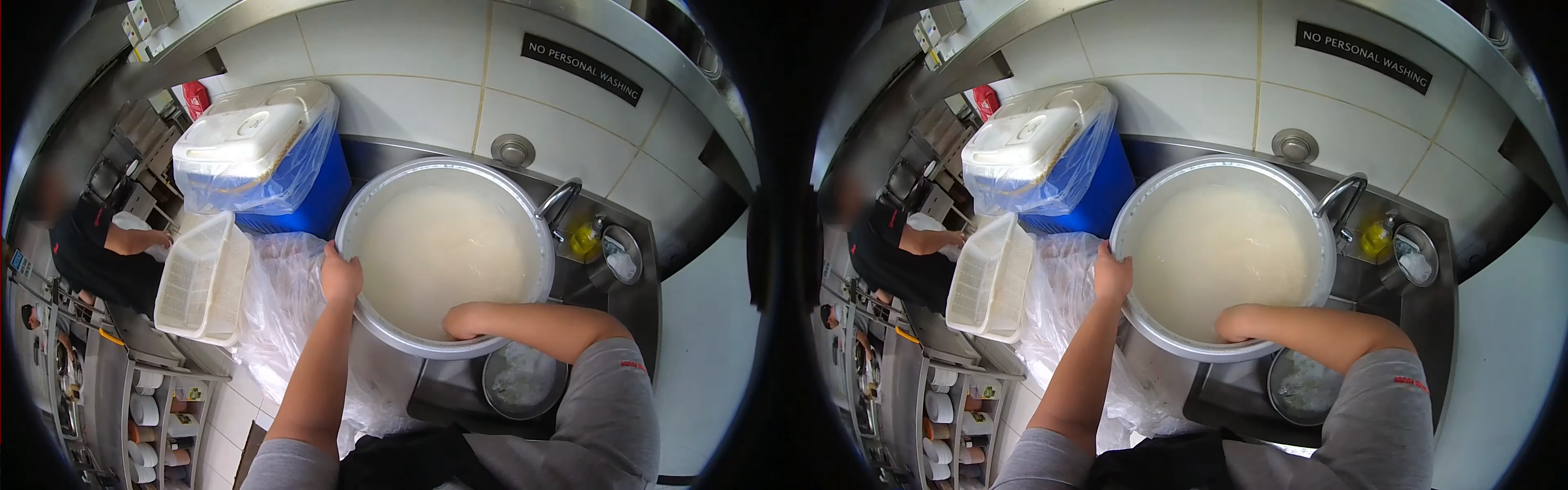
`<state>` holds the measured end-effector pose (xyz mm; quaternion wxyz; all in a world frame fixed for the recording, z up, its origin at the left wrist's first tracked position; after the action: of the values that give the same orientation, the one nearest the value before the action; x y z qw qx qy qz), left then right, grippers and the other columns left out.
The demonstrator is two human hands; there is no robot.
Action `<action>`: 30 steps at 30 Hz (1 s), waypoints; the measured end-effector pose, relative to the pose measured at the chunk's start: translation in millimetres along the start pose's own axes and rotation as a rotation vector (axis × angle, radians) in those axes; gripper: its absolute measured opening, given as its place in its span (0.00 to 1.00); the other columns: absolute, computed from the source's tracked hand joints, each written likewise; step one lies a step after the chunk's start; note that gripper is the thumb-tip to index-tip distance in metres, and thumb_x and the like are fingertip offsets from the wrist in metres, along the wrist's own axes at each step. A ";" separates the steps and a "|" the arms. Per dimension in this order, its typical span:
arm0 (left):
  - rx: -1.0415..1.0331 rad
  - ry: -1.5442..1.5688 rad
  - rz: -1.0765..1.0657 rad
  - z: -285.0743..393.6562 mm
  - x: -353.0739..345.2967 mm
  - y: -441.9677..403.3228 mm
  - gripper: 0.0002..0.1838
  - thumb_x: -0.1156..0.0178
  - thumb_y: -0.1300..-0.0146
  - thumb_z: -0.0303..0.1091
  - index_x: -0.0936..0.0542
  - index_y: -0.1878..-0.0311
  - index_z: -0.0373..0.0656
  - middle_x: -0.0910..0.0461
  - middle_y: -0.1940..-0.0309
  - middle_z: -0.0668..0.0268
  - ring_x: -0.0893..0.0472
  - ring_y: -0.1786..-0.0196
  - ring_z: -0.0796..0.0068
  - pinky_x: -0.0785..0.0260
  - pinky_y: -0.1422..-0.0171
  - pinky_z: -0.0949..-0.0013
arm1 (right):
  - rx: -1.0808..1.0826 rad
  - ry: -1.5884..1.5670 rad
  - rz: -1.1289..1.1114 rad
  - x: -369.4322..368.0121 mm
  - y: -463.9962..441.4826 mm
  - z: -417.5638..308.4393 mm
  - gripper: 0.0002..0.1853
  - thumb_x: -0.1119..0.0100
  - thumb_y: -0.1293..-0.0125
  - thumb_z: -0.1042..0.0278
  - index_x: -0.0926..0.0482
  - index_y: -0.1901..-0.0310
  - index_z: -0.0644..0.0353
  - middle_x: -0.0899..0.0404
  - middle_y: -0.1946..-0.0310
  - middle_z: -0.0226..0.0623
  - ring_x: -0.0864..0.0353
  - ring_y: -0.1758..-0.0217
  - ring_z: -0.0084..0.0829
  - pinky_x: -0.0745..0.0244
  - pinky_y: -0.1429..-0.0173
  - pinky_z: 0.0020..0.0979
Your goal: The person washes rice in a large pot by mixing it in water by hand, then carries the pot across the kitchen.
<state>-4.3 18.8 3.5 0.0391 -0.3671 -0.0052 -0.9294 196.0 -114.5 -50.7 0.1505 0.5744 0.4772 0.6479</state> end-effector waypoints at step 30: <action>0.005 -0.030 -0.015 -1.5 -0.7 -0.8 0.32 0.41 0.44 0.33 0.39 0.35 0.40 0.22 0.51 0.45 0.22 0.48 0.46 0.31 0.43 0.54 | -0.172 -1.544 1.036 108.5 -109.3 203.2 0.23 0.42 0.36 0.54 0.25 0.43 0.57 0.21 0.52 0.39 0.23 0.52 0.36 0.28 0.50 0.38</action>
<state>-4.8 19.6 2.0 0.0330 -0.3809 -0.0108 -0.9240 305.9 111.2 -95.4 0.1603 0.9739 -0.1203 0.1062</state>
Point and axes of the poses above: each hand's wrist, its own y-axis away from the middle knuckle, its own x-axis out of the back of the hand, z = x × y, the point moved 2 cm from there along -y, towards the middle knuckle
